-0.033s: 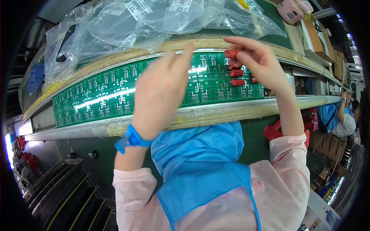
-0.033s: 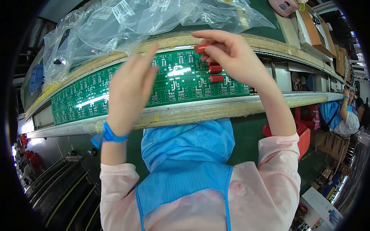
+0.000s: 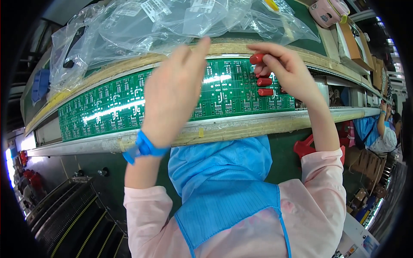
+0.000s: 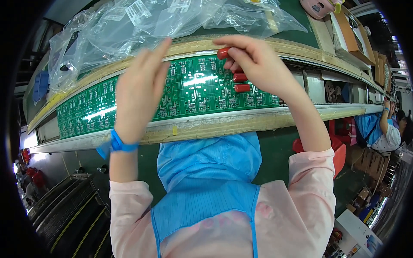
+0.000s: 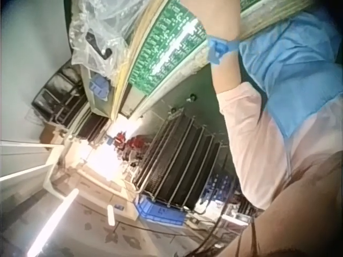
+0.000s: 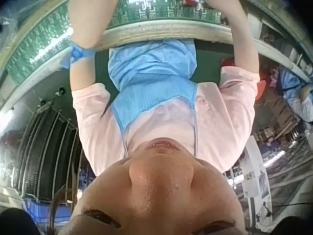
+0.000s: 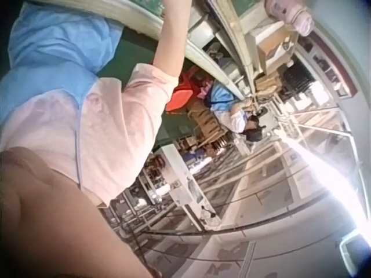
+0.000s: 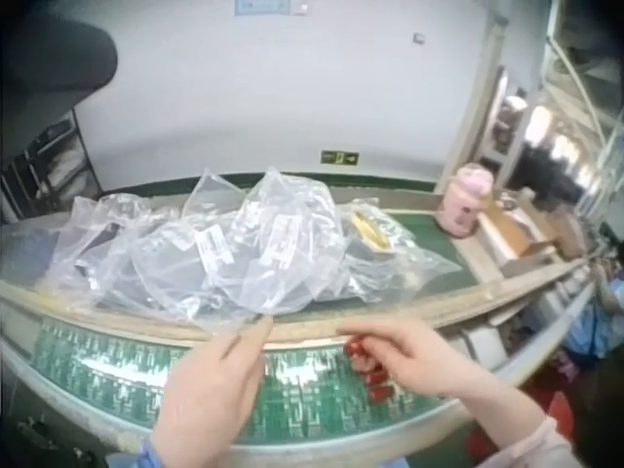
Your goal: The person places red electronic components onto a printed circuit board strip by hand.
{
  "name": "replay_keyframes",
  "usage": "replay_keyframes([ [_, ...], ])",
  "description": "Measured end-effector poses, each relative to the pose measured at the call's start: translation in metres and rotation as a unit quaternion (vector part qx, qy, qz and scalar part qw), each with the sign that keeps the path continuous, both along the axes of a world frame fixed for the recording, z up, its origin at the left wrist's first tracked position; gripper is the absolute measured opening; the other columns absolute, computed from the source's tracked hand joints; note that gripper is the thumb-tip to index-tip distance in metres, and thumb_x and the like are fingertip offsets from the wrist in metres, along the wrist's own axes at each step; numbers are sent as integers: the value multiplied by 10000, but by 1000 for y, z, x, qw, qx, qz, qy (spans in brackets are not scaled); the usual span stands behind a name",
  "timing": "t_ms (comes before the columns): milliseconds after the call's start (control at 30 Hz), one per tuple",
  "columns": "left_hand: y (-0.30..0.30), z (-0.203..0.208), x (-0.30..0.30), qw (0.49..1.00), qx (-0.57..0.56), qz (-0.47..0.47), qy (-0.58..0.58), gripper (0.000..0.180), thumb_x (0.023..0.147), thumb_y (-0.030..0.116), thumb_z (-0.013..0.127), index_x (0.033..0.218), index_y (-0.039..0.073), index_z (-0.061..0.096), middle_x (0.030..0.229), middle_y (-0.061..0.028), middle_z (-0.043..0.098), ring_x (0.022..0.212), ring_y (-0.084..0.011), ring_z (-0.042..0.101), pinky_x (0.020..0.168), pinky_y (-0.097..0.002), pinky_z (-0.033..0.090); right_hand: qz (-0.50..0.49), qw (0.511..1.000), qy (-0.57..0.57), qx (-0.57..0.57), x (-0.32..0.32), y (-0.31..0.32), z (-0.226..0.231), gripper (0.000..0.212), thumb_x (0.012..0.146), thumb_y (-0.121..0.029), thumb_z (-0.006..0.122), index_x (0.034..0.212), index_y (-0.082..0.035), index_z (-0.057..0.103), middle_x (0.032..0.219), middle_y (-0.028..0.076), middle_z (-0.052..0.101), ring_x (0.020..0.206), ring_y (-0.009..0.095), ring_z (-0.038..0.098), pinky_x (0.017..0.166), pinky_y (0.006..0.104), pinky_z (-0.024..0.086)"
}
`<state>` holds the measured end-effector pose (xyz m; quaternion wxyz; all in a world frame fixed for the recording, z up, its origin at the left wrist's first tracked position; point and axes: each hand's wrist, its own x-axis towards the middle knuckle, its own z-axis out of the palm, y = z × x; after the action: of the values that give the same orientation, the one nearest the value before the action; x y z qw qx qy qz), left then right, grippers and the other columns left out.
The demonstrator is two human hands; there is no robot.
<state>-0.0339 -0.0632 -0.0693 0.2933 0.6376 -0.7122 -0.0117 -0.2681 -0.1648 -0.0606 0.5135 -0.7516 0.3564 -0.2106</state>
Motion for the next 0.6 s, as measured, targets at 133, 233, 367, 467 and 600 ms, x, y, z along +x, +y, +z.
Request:
replay_keyframes([
  [133, -40, -3, 25, 995, -37, 28, -83, 341, 929, 169, 616, 1270, 176, 624, 886, -106, 591, 722, -311, 621, 611, -401, 493, 51, 983, 163, -71, 26, 6, 3, 231, 1022, -68, 458, 1190, -18, 608, 913, 38, 638, 769, 103, 585, 701, 254, 511],
  [233, -49, -13, 21, 991, -22, 24, -129, 306, 930, 200, 614, 1233, 184, 643, 898, -89, 609, 737, -317, 637, 615, -407, 514, 59, 972, 175, -143, 29, 1, -9, 166, 993, -85, 511, 1099, -17, 619, 911, 72, 653, 763, 185, 608, 701, 303, 509],
  [367, -50, -17, 12, 993, 5, 20, -115, 309, 916, 243, 633, 1211, 156, 649, 886, -86, 620, 750, -314, 651, 619, -399, 526, 90, 930, 155, -322, 21, -7, -26, 160, 921, -169, 610, 1003, -37, 646, 884, 132, 670, 833, 336, 616, 781, 406, 504],
  [467, -47, -23, 11, 996, 8, 9, -91, 364, 896, 305, 657, 1215, 129, 646, 893, -93, 632, 761, -313, 656, 631, -398, 527, 78, 922, 107, -364, 21, 0, -22, 129, 901, -143, 619, 970, -45, 667, 871, 126, 655, 897, 324, 597, 840, 396, 479],
  [600, -46, -32, 11, 998, 37, -20, -53, 498, 849, 410, 696, 1238, 104, 632, 913, -107, 672, 783, -314, 667, 660, -398, 532, 74, 948, 114, -288, 17, 3, -28, 115, 893, -128, 626, 945, -40, 678, 876, 122, 647, 917, 312, 583, 847, 399, 466],
])
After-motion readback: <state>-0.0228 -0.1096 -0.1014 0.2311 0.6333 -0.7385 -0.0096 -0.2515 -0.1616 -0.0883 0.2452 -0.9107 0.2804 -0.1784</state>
